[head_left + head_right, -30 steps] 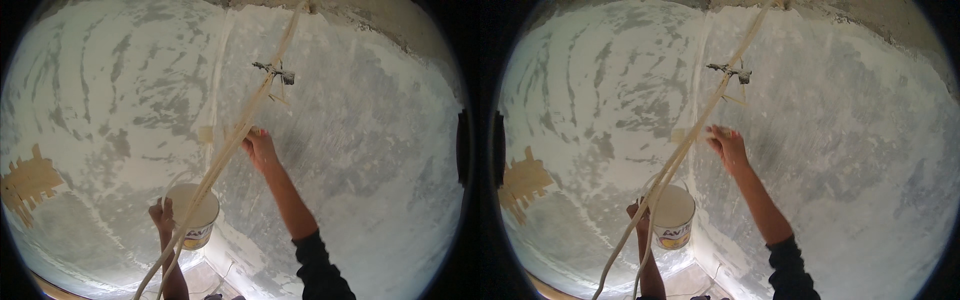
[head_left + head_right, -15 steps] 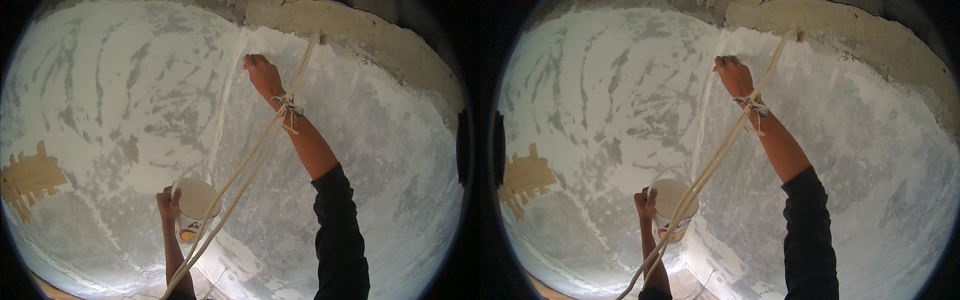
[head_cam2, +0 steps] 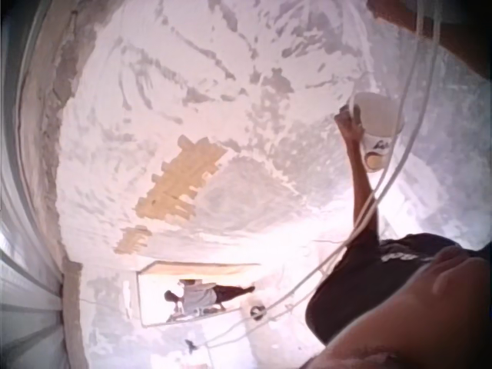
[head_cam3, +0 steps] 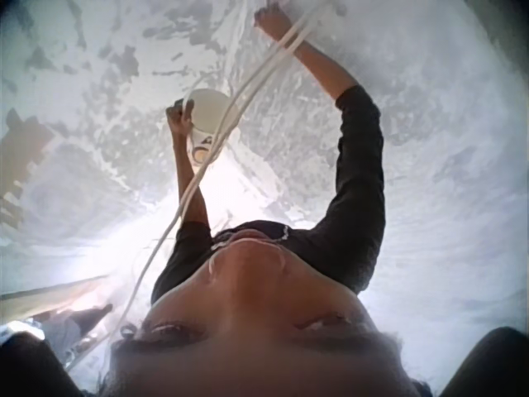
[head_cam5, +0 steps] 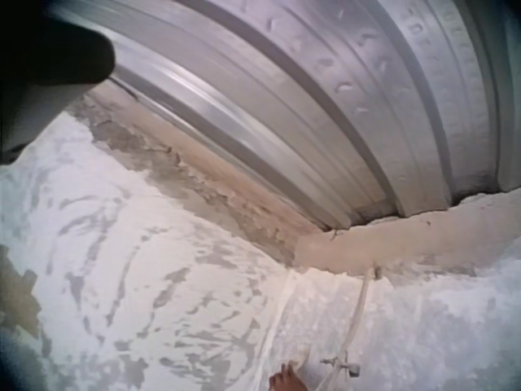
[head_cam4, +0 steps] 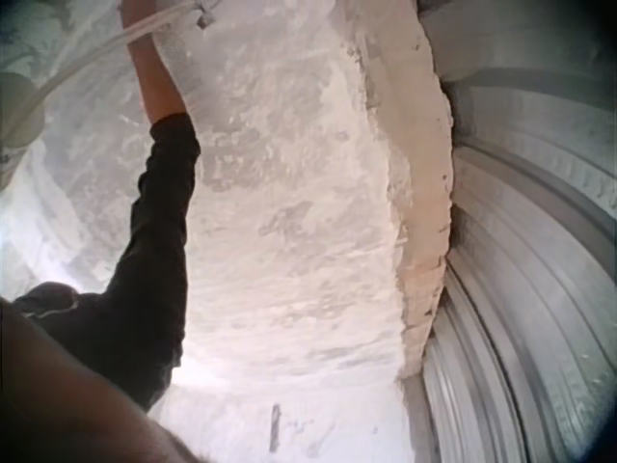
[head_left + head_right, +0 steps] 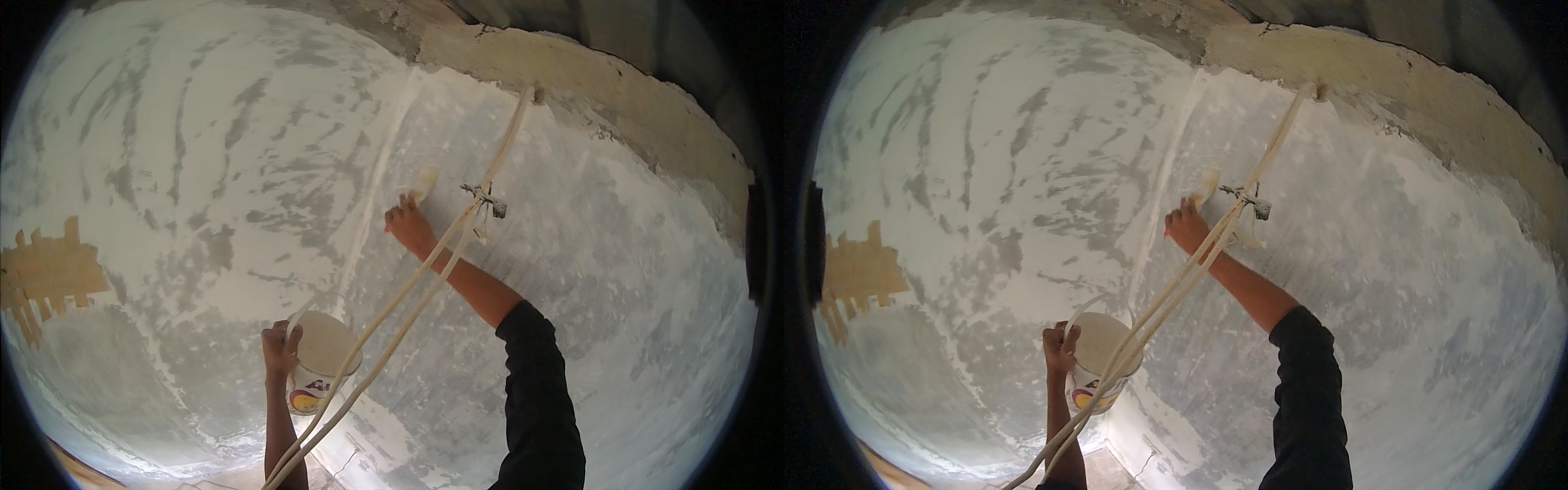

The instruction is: The person paints the corner of a ceiling and the upper edges of the walls using a paintbrush and a bucket of white paint.

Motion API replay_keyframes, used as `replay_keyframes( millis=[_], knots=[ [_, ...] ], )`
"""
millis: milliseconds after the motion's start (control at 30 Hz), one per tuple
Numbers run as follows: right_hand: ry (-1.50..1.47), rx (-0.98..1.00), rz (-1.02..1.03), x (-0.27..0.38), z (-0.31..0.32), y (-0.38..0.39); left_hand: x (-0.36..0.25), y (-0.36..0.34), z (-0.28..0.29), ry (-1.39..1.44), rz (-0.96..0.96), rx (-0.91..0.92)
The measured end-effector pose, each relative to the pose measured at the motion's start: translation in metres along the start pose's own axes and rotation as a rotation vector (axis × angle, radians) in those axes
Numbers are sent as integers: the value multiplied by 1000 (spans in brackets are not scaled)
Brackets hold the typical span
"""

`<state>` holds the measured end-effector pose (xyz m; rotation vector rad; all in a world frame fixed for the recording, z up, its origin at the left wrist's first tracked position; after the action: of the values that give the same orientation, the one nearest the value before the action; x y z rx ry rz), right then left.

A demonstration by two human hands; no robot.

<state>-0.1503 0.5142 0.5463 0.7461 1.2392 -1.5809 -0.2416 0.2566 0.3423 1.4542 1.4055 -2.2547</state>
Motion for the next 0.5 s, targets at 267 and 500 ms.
replay_keyframes(
  millis=[267, 500],
  knots=[
    [-907, 10, -201, -60, 49, -28, 1, -6, 6, -10, -20, -31],
    [-540, -333, -371, -193, 96, -29, 2, -11, -10, 24, -16, -4]
  ],
)
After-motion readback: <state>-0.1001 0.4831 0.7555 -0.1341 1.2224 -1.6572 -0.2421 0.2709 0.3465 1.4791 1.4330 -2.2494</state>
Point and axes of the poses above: each hand's wrist, its own y-axis away from the middle knuckle, its own z-axis out of the back of the hand, x = y × z, the point moved 7 cm from there along -y, towards the middle knuckle, and after that the axes turned 14 degrees about x, right-handed, at the moved point
